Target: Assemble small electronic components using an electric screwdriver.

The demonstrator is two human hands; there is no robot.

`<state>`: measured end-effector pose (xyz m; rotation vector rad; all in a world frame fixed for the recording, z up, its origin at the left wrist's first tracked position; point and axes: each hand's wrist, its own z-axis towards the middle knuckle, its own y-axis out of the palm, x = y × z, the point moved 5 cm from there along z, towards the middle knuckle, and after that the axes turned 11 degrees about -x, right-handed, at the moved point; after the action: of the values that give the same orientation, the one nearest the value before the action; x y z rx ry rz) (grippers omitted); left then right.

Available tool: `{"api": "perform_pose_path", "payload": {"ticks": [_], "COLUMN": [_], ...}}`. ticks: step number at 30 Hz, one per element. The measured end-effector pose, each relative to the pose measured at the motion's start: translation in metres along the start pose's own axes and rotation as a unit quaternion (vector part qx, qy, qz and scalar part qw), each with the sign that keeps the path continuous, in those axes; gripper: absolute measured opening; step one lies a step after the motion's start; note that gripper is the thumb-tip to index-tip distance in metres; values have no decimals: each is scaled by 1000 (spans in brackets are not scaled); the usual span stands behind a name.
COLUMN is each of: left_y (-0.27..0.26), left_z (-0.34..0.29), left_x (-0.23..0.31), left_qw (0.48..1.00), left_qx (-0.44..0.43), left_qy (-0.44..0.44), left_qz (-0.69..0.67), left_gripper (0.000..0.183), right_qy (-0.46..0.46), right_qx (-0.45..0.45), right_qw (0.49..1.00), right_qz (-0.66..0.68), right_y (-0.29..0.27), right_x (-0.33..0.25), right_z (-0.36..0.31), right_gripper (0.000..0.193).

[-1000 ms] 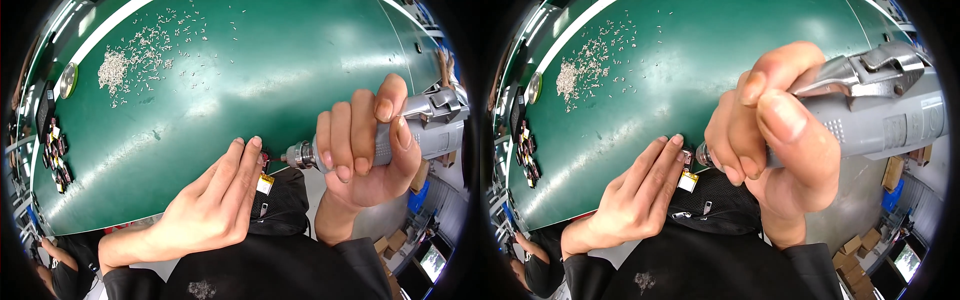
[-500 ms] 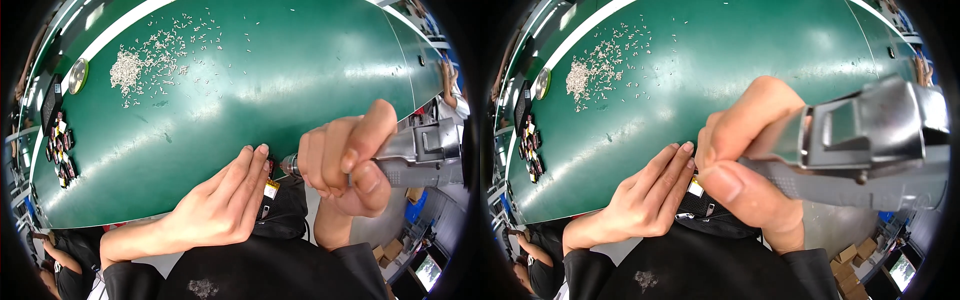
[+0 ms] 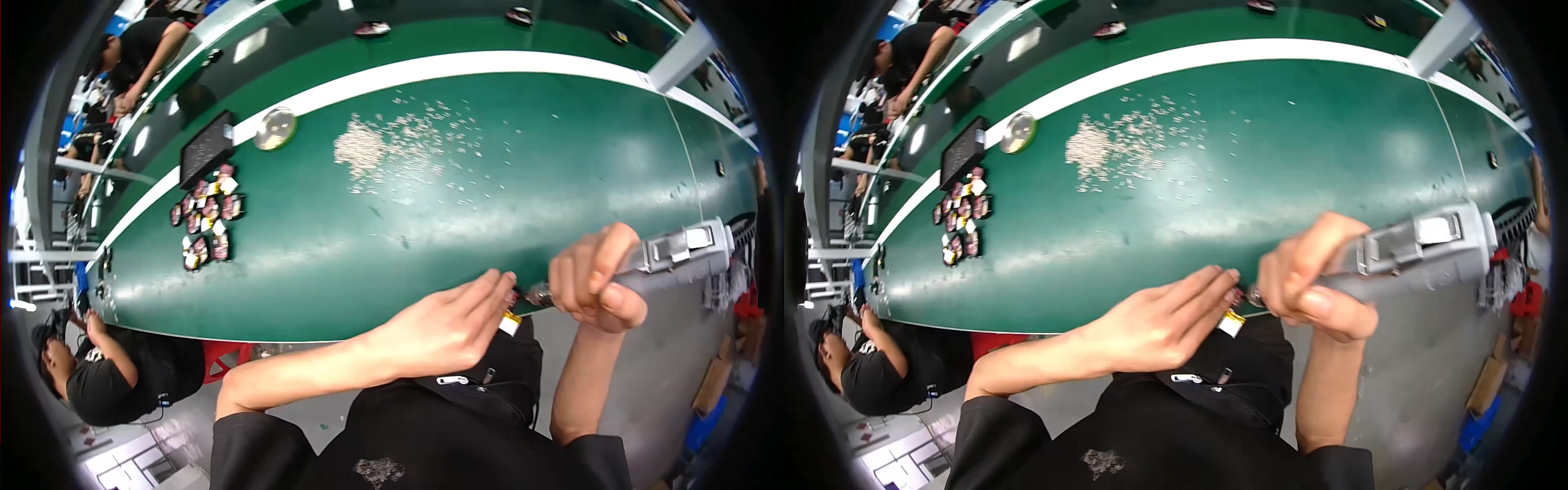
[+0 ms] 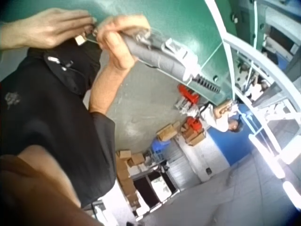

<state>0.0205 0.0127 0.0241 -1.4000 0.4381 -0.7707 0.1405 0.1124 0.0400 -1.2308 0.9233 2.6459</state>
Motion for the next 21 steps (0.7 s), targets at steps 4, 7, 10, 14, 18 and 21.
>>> {"api": "perform_pose_path", "payload": {"ticks": [4,7,10,14,18,21], "left_y": [-12,-26,-42,-57,-51,-47], "left_z": [-31,-87,-156,-153,-102,-77], "left_x": [-9,-48,-81,-94,-113,-139], "left_qw": [998,964,869,840,896,906], "left_qx": [4,25,34,60,83,86], "left_qy": [-64,-265,-487,-517,-424,-406], "left_qz": [-27,-19,83,154,102,78], "left_gripper": [39,49,50,52,36,25], "right_qy": [-54,-79,-55,-55,-38,-51], "right_qx": [5,43,96,153,188,200], "right_qw": [994,992,987,979,971,965], "right_qz": [97,90,115,126,140,162], "right_y": [-14,-27,-33,-32,-34,-36], "right_x": [-13,-24,-11,5,17,14], "right_z": [-15,-37,-45,-45,-51,-52], "right_gripper": [15,14,13,11,11,10]}}
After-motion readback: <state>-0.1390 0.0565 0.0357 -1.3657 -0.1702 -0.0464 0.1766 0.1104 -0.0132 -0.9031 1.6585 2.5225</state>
